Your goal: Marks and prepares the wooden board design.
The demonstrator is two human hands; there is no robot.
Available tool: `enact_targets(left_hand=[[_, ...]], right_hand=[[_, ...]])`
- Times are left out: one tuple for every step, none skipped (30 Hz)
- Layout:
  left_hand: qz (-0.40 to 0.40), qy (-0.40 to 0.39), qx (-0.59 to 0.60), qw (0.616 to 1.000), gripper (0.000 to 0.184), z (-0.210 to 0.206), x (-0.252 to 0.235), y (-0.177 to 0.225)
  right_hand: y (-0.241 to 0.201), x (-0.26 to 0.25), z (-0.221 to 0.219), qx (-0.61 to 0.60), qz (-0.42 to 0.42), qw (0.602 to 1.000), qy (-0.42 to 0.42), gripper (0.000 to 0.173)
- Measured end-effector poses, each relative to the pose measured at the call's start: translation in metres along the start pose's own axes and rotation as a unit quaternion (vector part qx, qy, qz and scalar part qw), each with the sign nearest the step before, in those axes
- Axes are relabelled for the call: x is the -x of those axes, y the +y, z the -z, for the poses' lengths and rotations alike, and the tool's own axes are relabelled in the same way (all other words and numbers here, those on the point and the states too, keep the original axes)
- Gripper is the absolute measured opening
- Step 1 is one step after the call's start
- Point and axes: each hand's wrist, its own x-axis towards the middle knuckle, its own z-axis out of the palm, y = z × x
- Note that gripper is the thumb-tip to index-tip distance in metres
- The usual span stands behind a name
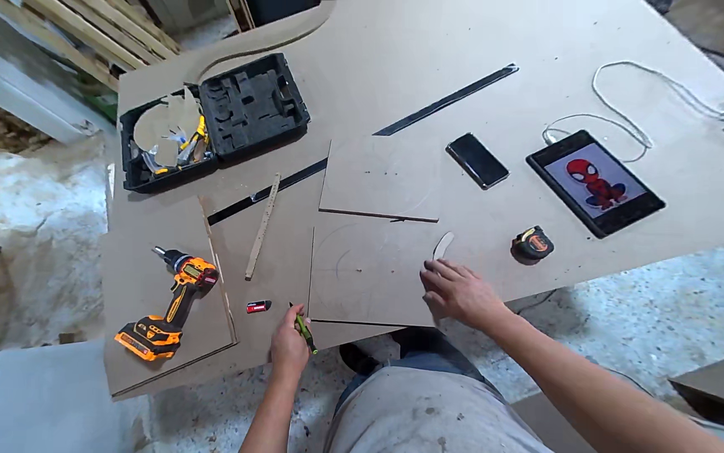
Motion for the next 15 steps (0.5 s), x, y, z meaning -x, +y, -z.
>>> enact_targets(left_hand=[[0.005, 0.004, 0.002, 1.000, 0.036, -0.002, 0.003, 0.003], [0.015, 0.009, 0.010, 1.000, 0.036, -0.005, 0.009, 0.005], [0.027, 0.020, 0.029, 0.999, 0.036, -0.009, 0.018, 0.006], [0.040, 0.034, 0.054, 0.997, 0.036, -0.014, 0.027, 0.006], [0.049, 0.052, 0.081, 0.994, 0.035, -0.020, 0.038, 0.005], [0.054, 0.072, 0.105, 0.990, 0.035, -0.028, 0.049, 0.004], [0.059, 0.090, 0.120, 0.987, 0.035, -0.035, 0.061, 0.005], [0.063, 0.104, 0.130, 0.984, 0.036, -0.044, 0.075, 0.008], [0.069, 0.110, 0.146, 0.981, 0.037, -0.054, 0.090, 0.013], [0.078, 0.106, 0.175, 0.976, 0.038, -0.063, 0.102, 0.021], [0.085, 0.102, 0.201, 0.971, 0.037, -0.073, 0.109, 0.033], [0.090, 0.099, 0.219, 0.966, 0.036, -0.083, 0.115, 0.045], [0.099, 0.096, 0.230, 0.963, 0.036, -0.093, 0.118, 0.059], [0.111, 0.094, 0.234, 0.961, 0.036, -0.103, 0.120, 0.072], [0.128, 0.093, 0.233, 0.959, 0.036, -0.111, 0.120, 0.085]], right_hand=[[0.005, 0.000, 0.001, 0.003, -0.002, 1.000, -0.015, 0.056], [0.013, 0.000, 0.003, -0.001, -0.024, 1.000, -0.018, 0.058], [0.025, -0.001, 0.005, -0.007, -0.054, 0.998, -0.008, 0.059], [0.039, -0.004, 0.008, -0.019, -0.084, 0.996, 0.003, 0.059], [0.054, -0.009, 0.011, -0.028, -0.107, 0.994, 0.011, 0.059], [0.067, -0.015, 0.013, -0.033, -0.117, 0.992, 0.015, 0.061], [0.078, -0.022, 0.016, -0.038, -0.114, 0.993, 0.020, 0.062], [0.085, -0.028, 0.019, -0.043, -0.096, 0.994, 0.029, 0.061], [0.087, -0.034, 0.021, -0.048, -0.067, 0.996, 0.036, 0.059], [0.087, -0.041, 0.024, -0.054, -0.035, 0.997, 0.040, 0.057], [0.084, -0.051, 0.027, -0.063, -0.001, 0.997, 0.043, 0.055], [0.081, -0.061, 0.028, -0.072, 0.030, 0.996, 0.043, 0.053], [0.077, -0.071, 0.028, -0.078, 0.052, 0.995, 0.034, 0.054], [0.072, -0.078, 0.026, -0.083, 0.064, 0.994, 0.017, 0.055], [0.068, -0.082, 0.023, -0.088, 0.066, 0.994, 0.001, 0.055]])
